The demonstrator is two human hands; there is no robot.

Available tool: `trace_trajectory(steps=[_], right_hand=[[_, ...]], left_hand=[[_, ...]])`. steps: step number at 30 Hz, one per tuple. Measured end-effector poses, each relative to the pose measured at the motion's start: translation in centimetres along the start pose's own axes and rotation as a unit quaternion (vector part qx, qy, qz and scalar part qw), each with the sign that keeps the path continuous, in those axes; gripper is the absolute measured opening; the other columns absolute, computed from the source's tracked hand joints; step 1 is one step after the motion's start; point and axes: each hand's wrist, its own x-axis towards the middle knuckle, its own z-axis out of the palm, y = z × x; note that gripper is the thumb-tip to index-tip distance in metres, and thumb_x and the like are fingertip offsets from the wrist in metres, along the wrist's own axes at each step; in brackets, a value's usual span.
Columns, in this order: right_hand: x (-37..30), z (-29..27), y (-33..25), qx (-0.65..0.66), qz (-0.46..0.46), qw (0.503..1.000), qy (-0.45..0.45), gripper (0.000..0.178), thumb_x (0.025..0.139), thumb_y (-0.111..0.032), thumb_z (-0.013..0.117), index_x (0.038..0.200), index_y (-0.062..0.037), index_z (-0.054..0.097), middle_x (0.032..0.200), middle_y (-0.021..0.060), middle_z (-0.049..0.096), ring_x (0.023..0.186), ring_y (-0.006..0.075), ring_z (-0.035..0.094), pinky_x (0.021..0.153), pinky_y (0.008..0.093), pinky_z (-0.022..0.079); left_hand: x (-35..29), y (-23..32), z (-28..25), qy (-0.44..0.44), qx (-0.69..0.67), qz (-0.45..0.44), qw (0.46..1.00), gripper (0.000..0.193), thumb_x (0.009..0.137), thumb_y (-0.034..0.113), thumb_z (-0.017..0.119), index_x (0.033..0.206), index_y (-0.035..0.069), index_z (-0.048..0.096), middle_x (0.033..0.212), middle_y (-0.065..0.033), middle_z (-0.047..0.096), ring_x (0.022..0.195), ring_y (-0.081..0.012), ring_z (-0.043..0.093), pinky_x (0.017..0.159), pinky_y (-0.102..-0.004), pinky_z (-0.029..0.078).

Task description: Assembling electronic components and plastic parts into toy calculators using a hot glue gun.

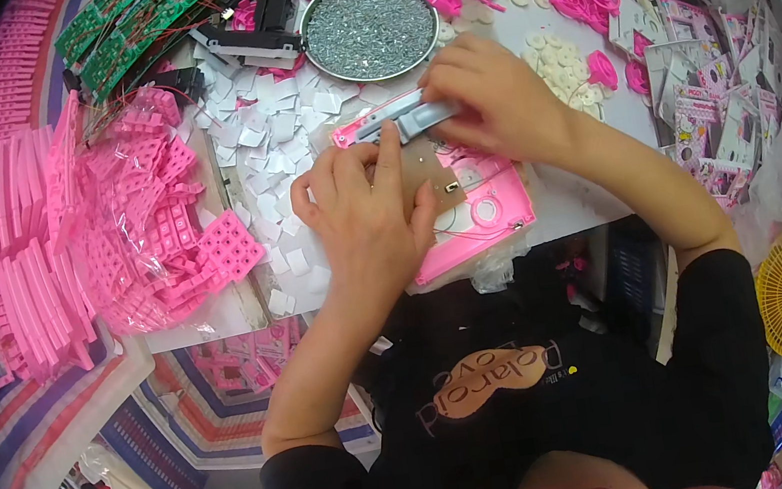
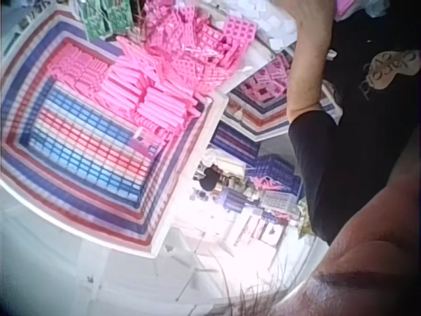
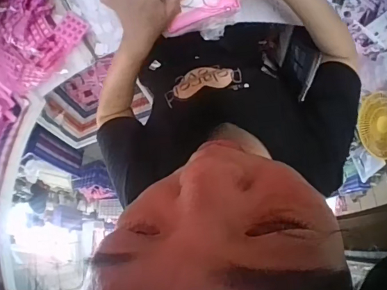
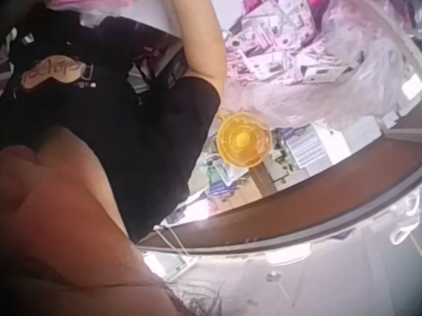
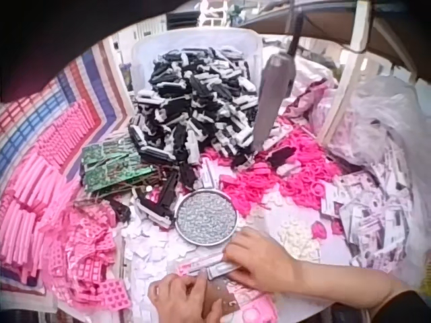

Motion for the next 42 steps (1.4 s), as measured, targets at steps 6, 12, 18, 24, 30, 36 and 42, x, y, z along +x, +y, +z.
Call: trace_trajectory(steps=[6,12,18,24,30,36,42], right_hand=[[-2.3,-1.9,-0.8,0.028,-0.005,0.996,0.08,0.036,0.079,-0.016,0.078,0.113,-0.0094,0.067,0.11,0.009,0.067,0.1,0.0314,0.06,0.086,0.0418,0.05],[-9.7,-3.9,-3.4,0.118,0.046,0.991,0.049,0.028,0.073,0.0,0.075,0.1,-0.0064,0.072,0.101,0.0078,0.067,0.094,0.0305,0.057,0.08,0.039,0.049],[-13.1,-2.8,-4.9,0.1,0.074,0.99,0.064,0.026,0.072,-0.001,0.076,0.096,-0.0091,0.071,0.103,0.0049,0.067,0.094,0.0294,0.059,0.078,0.0369,0.052],[-13.5,-0.9,-5.2,0.174,0.149,0.969,0.089,0.02,0.076,-0.004,0.077,0.095,-0.0078,0.071,0.095,0.0052,0.067,0.089,0.0268,0.061,0.078,0.0365,0.052],[-12.9,-0.5,-5.5,0.34,0.296,0.892,0.039,0.013,0.083,-0.006,0.074,0.095,-0.0038,0.069,0.083,0.0081,0.064,0.069,0.0196,0.062,0.065,0.0336,0.051],[-12.2,-1.0,-5.2,0.367,0.329,0.87,-0.001,0.011,0.084,-0.007,0.073,0.091,-0.0012,0.067,0.079,0.0069,0.061,0.068,0.0146,0.059,0.062,0.0289,0.048],[-11.7,-1.4,-5.3,0.361,0.345,0.865,-0.045,0.01,0.086,-0.005,0.071,0.088,0.0004,0.062,0.079,0.0038,0.055,0.069,0.0108,0.052,0.062,0.0267,0.044]], left_hand=[[0.5,-0.2,-0.9,0.005,-0.056,0.028,0.998,0.054,0.074,0.028,0.08,0.124,0.012,0.066,0.121,-0.0098,0.056,0.117,-0.0323,0.049,0.098,-0.0507,0.03],[-1.1,3.1,-0.7,-0.036,-0.201,0.174,0.963,0.028,0.074,0.009,0.08,0.099,0.014,0.069,0.097,-0.0003,0.063,0.087,-0.0228,0.061,0.084,-0.0413,0.037],[-2.3,4.5,0.4,-0.057,-0.168,0.192,0.965,0.038,0.072,0.012,0.081,0.109,0.015,0.072,0.102,0.0001,0.065,0.094,-0.0221,0.059,0.088,-0.044,0.037],[-2.9,4.5,0.7,-0.089,-0.136,0.203,0.966,0.045,0.073,0.014,0.081,0.117,0.013,0.072,0.107,0.0004,0.064,0.096,-0.0213,0.059,0.093,-0.0456,0.036],[-3.1,4.6,1.1,-0.103,-0.098,0.218,0.965,0.046,0.073,0.014,0.08,0.119,0.013,0.071,0.108,0.001,0.063,0.095,-0.018,0.059,0.095,-0.0459,0.034],[-3.4,4.6,1.2,-0.092,-0.092,0.233,0.964,0.048,0.073,0.014,0.08,0.119,0.012,0.071,0.108,0.0014,0.062,0.094,-0.0166,0.059,0.095,-0.0465,0.034],[-3.6,4.7,1.3,-0.09,-0.059,0.252,0.962,0.045,0.074,0.016,0.078,0.118,0.011,0.071,0.111,0.0016,0.061,0.096,-0.0154,0.058,0.096,-0.0463,0.034]])
